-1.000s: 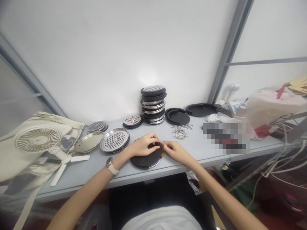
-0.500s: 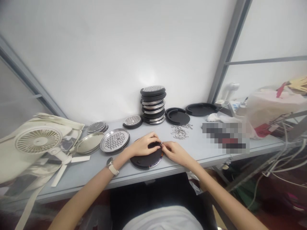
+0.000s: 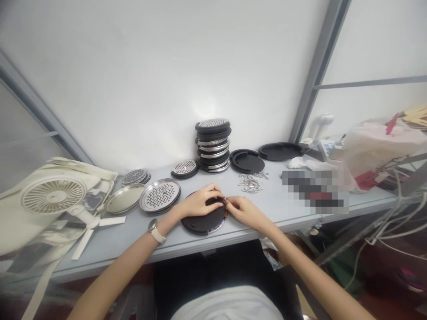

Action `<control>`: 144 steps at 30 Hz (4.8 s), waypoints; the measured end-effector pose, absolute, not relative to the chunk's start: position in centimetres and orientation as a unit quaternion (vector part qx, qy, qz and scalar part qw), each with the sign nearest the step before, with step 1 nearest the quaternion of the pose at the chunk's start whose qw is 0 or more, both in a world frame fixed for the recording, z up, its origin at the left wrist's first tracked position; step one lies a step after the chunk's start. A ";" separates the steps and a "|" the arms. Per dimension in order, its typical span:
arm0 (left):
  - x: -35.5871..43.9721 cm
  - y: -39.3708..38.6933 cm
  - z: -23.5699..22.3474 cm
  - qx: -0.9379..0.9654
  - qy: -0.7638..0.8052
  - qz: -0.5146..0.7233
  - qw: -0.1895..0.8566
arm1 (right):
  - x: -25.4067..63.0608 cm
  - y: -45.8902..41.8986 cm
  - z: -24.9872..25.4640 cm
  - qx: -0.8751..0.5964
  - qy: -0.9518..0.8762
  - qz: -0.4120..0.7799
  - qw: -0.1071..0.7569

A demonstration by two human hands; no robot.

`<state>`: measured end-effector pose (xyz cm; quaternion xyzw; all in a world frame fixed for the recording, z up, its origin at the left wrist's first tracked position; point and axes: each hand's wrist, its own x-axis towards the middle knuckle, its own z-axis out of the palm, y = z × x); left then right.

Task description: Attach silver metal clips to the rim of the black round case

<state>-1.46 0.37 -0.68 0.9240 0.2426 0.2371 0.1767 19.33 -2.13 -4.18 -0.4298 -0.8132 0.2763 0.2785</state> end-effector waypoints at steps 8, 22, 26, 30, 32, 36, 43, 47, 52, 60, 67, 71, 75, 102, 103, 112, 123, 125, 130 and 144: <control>-1.5 0.4 -0.6 0.922 0.245 0.237 0.187 | 19.5 -1.8 -4.2 -0.413 -0.791 0.345 0.292; -1.5 0.4 -0.7 0.922 0.258 0.234 0.167 | 19.4 -2.2 -3.6 -0.417 -0.808 0.301 0.287; -1.5 0.3 -0.6 0.923 0.260 0.234 0.163 | 19.3 -2.3 -3.7 -0.421 -0.815 0.281 0.282; -1.5 0.4 -0.6 0.924 0.253 0.232 0.165 | 19.4 -2.2 -3.9 -0.420 -0.813 0.288 0.282; -1.5 0.4 -0.7 0.925 0.249 0.235 0.166 | 19.4 -2.2 -4.0 -0.417 -0.813 0.292 0.282; -1.5 0.4 -0.8 0.924 0.251 0.235 0.166 | 19.3 -2.4 -3.7 -0.416 -0.811 0.301 0.281; -1.5 0.4 -0.8 0.924 0.249 0.237 0.164 | 19.3 -2.4 -3.5 -0.419 -0.799 0.319 0.290; -1.5 0.4 -0.7 0.924 0.250 0.235 0.167 | 19.4 -2.3 -3.7 -0.421 -0.796 0.322 0.292; -1.5 0.5 -0.8 0.924 0.248 0.235 0.172 | 19.4 -2.1 -4.0 -0.421 -0.796 0.326 0.290; -1.4 0.6 -1.1 0.917 0.256 0.239 0.192 | 19.4 -2.1 -4.0 -0.423 -0.795 0.327 0.288; -1.4 0.6 -1.2 0.914 0.252 0.246 0.203 | 19.5 -2.0 -4.2 -0.420 -0.792 0.334 0.292; -1.3 0.6 -1.2 0.915 0.253 0.241 0.200 | 19.5 -2.0 -4.0 -0.422 -0.785 0.344 0.295; -1.3 0.6 -1.1 0.916 0.256 0.237 0.199 | 19.4 -2.2 -3.7 -0.417 -0.784 0.349 0.300; -1.4 0.5 -1.1 0.922 0.252 0.236 0.175 | 19.4 -2.2 -3.4 -0.426 -0.777 0.354 0.299; -1.4 0.4 -1.1 0.923 0.252 0.235 0.173 | 19.4 -2.2 -3.4 -0.425 -0.776 0.355 0.300; -1.3 0.4 -1.0 0.924 0.247 0.235 0.174 | 19.5 -2.1 -3.6 -0.427 -0.776 0.360 0.293; -1.3 0.5 -1.1 0.923 0.246 0.236 0.178 | 19.7 -2.0 -3.8 -0.423 -0.775 0.365 0.296; -1.3 0.5 -1.1 0.922 0.248 0.234 0.181 | 19.7 -2.0 -3.8 -0.420 -0.775 0.367 0.298; -1.3 0.4 -1.0 0.923 0.244 0.236 0.183 | 19.6 -2.0 -3.7 -0.420 -0.774 0.371 0.296; -1.4 0.3 -0.7 0.921 0.248 0.240 0.182 | 19.6 -2.0 -3.7 -0.424 -0.777 0.362 0.292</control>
